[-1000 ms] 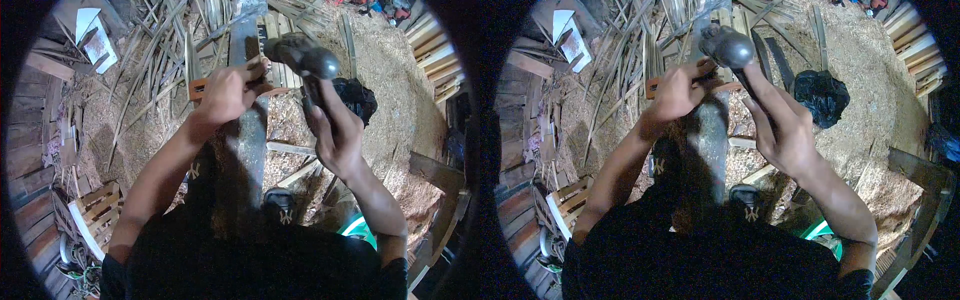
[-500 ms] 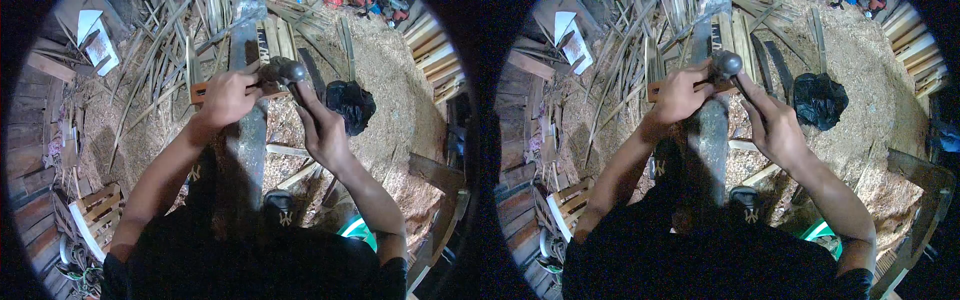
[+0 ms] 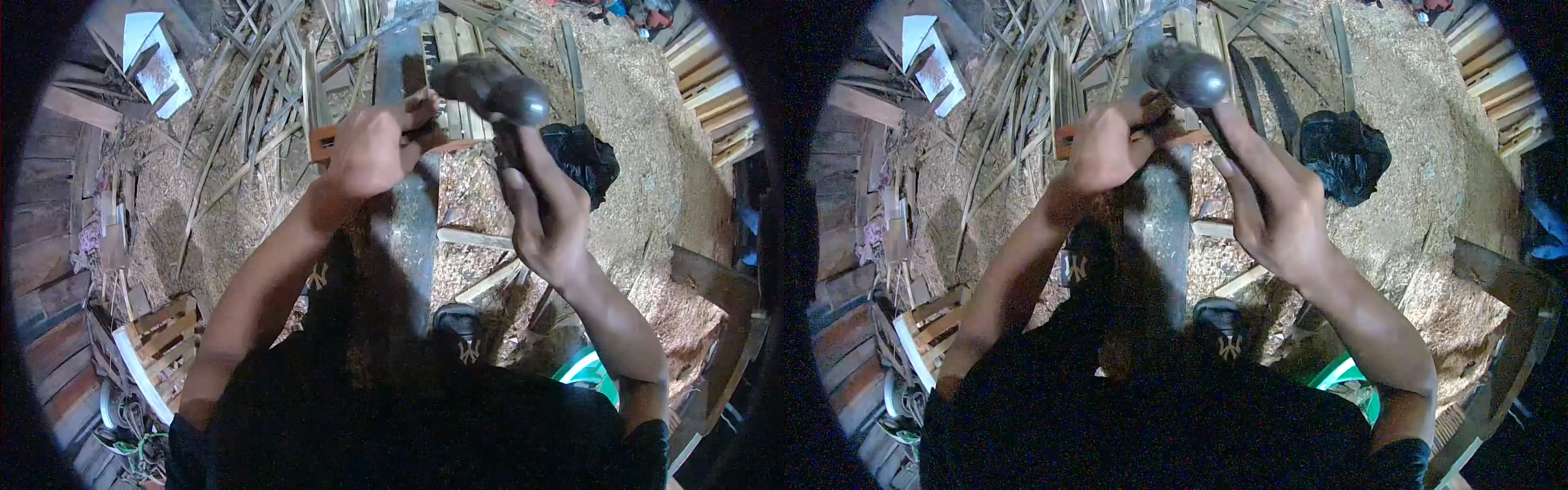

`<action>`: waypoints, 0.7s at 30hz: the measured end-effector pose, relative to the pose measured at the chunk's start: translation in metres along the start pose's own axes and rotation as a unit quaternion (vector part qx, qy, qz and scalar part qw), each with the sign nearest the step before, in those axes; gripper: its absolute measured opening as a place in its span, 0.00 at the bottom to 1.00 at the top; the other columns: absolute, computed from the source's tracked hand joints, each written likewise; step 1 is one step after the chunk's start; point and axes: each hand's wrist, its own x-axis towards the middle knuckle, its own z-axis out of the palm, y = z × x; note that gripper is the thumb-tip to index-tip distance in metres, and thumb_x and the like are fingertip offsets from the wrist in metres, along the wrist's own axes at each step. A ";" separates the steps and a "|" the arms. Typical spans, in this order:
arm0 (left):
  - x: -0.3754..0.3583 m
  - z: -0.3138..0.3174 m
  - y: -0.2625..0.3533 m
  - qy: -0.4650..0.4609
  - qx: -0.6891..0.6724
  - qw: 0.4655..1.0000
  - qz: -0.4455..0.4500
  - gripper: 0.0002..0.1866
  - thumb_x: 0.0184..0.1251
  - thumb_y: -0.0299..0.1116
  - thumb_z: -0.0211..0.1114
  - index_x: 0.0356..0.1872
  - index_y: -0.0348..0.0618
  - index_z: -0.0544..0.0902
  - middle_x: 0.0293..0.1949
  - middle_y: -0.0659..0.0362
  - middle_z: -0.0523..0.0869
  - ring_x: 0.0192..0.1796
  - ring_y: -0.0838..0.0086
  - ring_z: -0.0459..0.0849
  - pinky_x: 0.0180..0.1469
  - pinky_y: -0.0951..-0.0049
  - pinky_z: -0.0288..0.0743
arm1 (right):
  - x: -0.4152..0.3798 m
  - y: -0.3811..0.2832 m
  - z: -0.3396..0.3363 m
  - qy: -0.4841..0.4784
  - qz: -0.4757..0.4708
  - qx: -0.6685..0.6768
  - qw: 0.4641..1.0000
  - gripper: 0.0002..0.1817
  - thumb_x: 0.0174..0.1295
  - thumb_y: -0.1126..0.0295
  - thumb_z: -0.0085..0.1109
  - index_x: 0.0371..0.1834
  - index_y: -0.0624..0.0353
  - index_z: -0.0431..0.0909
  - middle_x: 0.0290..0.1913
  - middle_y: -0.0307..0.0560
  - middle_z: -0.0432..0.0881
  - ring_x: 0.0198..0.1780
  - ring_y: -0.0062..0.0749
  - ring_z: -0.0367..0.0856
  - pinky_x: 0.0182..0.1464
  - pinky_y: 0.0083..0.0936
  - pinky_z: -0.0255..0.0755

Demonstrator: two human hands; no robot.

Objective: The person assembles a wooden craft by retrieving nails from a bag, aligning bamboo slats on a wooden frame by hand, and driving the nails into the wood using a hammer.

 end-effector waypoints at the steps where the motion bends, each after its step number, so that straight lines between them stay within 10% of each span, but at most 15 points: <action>1: 0.001 0.001 0.000 0.003 -0.001 1.000 -0.002 0.15 0.64 0.37 0.75 0.48 0.39 0.93 0.41 0.38 0.91 0.44 0.43 0.92 0.53 0.46 0.84 | 0.000 0.003 -0.001 0.013 -0.038 -0.027 0.999 0.32 0.70 0.84 0.63 0.78 0.58 0.74 0.47 0.68 0.88 0.41 0.56 0.91 0.44 0.37 0.83; 7: 0.005 -0.008 0.012 0.038 -0.017 0.999 0.013 0.15 0.65 0.40 0.77 0.46 0.39 0.93 0.37 0.39 0.91 0.41 0.43 0.92 0.50 0.46 0.84 | -0.008 0.019 0.004 -0.051 0.036 -0.027 0.998 0.31 0.72 0.82 0.61 0.79 0.56 0.73 0.44 0.71 0.87 0.38 0.56 0.90 0.43 0.38 0.82; 16: 0.006 -0.010 0.014 -0.007 -0.042 0.999 -0.028 0.30 0.68 0.36 0.75 0.72 0.51 0.82 0.50 0.41 0.92 0.54 0.45 0.91 0.57 0.54 0.83 | 0.001 0.004 -0.008 -0.054 0.123 -0.004 0.991 0.32 0.73 0.83 0.60 0.81 0.59 0.71 0.49 0.74 0.88 0.44 0.47 0.94 0.46 0.35 0.83; 20: 0.005 -0.010 0.009 -0.032 0.012 0.999 -0.033 0.36 0.68 0.41 0.75 0.77 0.50 0.76 0.46 0.38 0.92 0.51 0.43 0.92 0.57 0.51 0.84 | 0.003 0.011 -0.008 0.009 -0.055 -0.049 0.997 0.27 0.81 0.79 0.50 0.82 0.69 0.66 0.59 0.59 0.87 0.45 0.24 0.84 0.50 0.22 0.79; 21: 0.006 -0.010 0.007 -0.037 0.029 0.999 -0.010 0.41 0.68 0.45 0.75 0.82 0.52 0.70 0.43 0.36 0.92 0.47 0.43 0.92 0.56 0.49 0.85 | 0.001 0.011 -0.006 0.013 -0.078 -0.061 0.995 0.27 0.81 0.80 0.49 0.82 0.71 0.65 0.63 0.66 0.85 0.55 0.34 0.87 0.58 0.25 0.79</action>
